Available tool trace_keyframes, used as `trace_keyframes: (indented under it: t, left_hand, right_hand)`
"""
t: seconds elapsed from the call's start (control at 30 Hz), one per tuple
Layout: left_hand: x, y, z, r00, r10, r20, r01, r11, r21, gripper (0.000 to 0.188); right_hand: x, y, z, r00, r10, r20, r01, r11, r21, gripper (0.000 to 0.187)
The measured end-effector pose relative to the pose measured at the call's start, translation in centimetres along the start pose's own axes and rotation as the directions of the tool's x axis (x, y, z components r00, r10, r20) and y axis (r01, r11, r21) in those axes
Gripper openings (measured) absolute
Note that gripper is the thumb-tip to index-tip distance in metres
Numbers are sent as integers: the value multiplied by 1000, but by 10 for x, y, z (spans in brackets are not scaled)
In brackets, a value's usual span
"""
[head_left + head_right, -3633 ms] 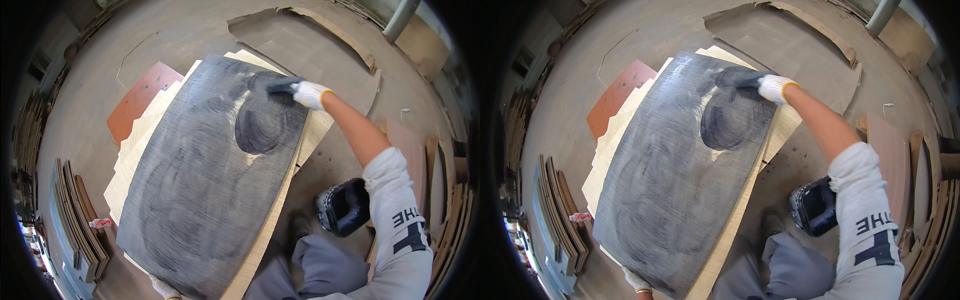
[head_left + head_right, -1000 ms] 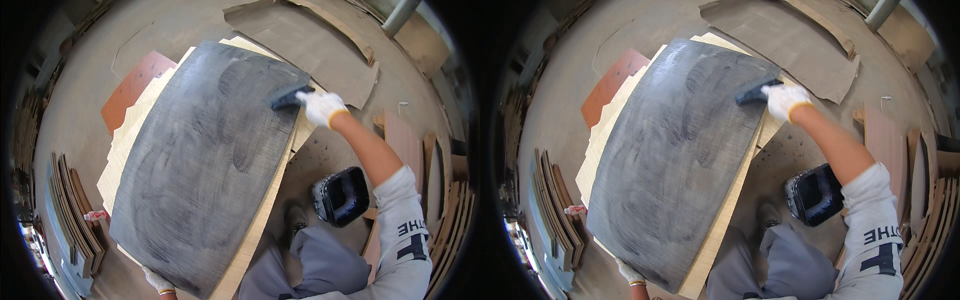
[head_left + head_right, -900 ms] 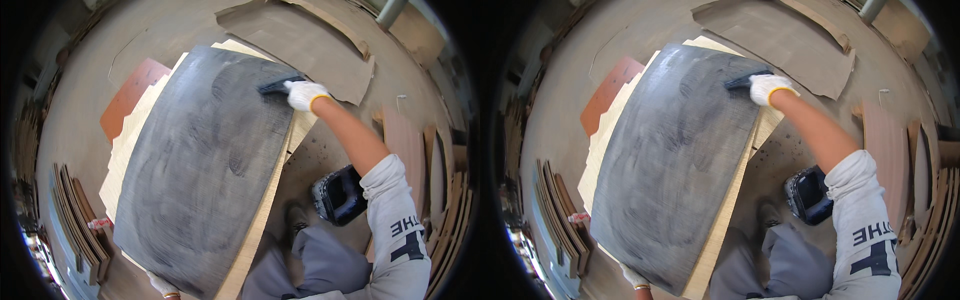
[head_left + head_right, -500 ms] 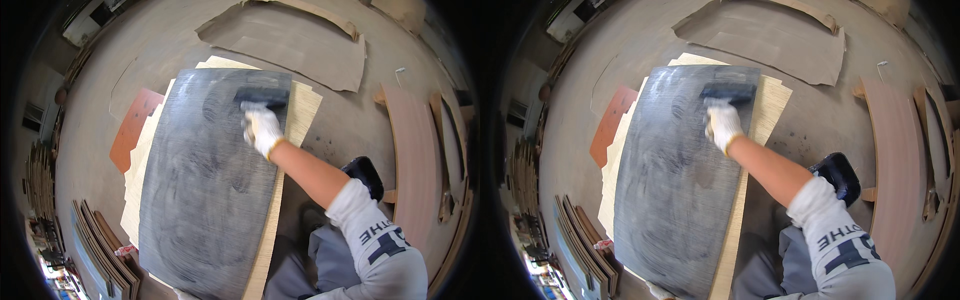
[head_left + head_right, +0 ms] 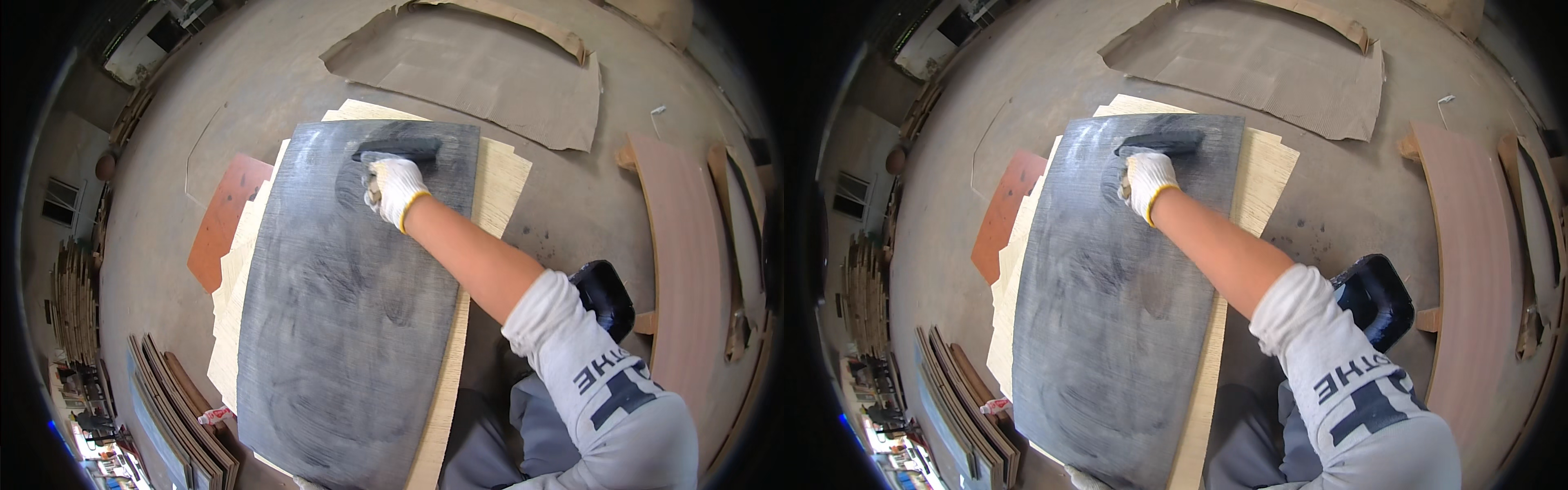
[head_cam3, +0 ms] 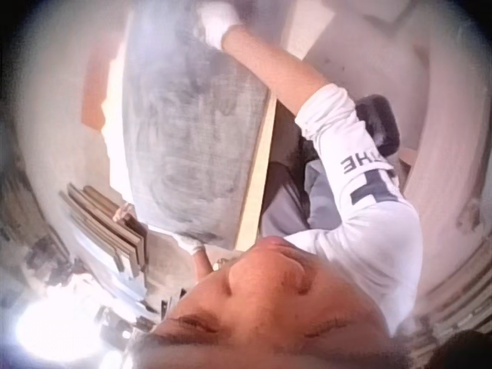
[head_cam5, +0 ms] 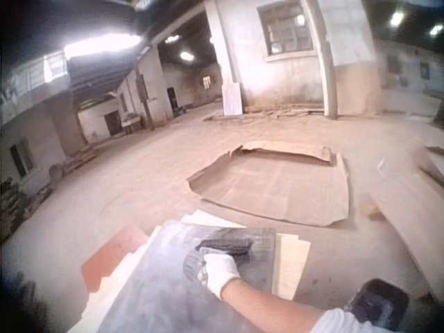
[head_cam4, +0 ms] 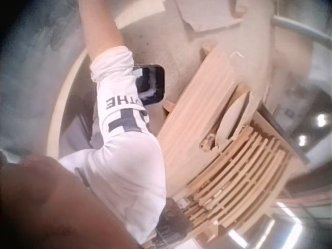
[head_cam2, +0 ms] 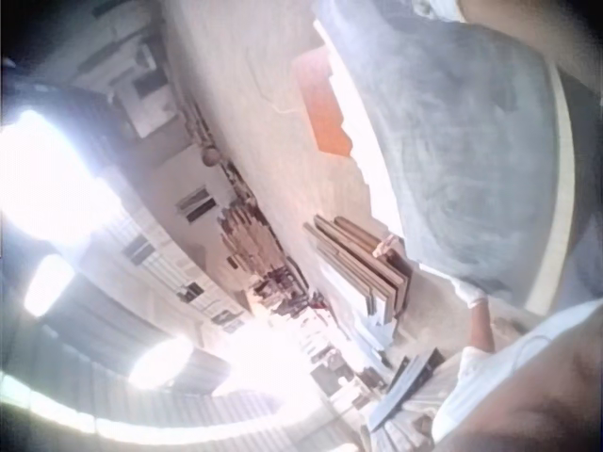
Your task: The person applies a dark coating to rectangular wooden boards using a brush. They dip the brush into a container, spread the coating evenly across the board surface, and then place the coated board onto a stack.
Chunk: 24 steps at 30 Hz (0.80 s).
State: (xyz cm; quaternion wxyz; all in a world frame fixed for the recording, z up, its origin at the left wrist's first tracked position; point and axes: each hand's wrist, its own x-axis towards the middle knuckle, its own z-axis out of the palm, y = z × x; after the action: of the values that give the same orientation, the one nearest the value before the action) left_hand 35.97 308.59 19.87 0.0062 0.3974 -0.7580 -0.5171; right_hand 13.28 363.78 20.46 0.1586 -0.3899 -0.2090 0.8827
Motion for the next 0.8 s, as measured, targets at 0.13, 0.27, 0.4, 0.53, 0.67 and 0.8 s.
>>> trace_keyframes:
  t: [0.13, 0.27, 0.4, 0.53, 0.67, 0.8]
  left_hand:
    - [14, -14, -7, 997, 61, 45, -64, 996, 57, 63]
    - [20, -17, -14, 999, -17, 44, 15, 999, 30, 65]
    - [17, -17, -9, 998, -1, 68, 2, 1000, -17, 69]
    - [26, -21, -8, 997, 8, 75, -5, 999, -46, 68]
    - [117, -99, -60, 998, 63, 20, -61, 991, -118, 74]
    - [121, -110, -62, 999, 32, 22, -28, 989, -144, 73]
  right_hand:
    - [23, -25, -26, 994, -95, -49, 95, 995, -19, 19]
    - [23, -28, -10, 994, -50, 96, 53, 998, -28, 17]
    - [17, -50, -25, 1000, -7, 23, 6, 999, 32, 21]
    - [52, -46, -7, 983, 108, 152, -120, 990, 78, 23]
    - [88, -11, 32, 959, 61, 278, -48, 997, -54, 17]
    - [78, 10, 36, 887, 360, 289, -182, 848, -497, 19]
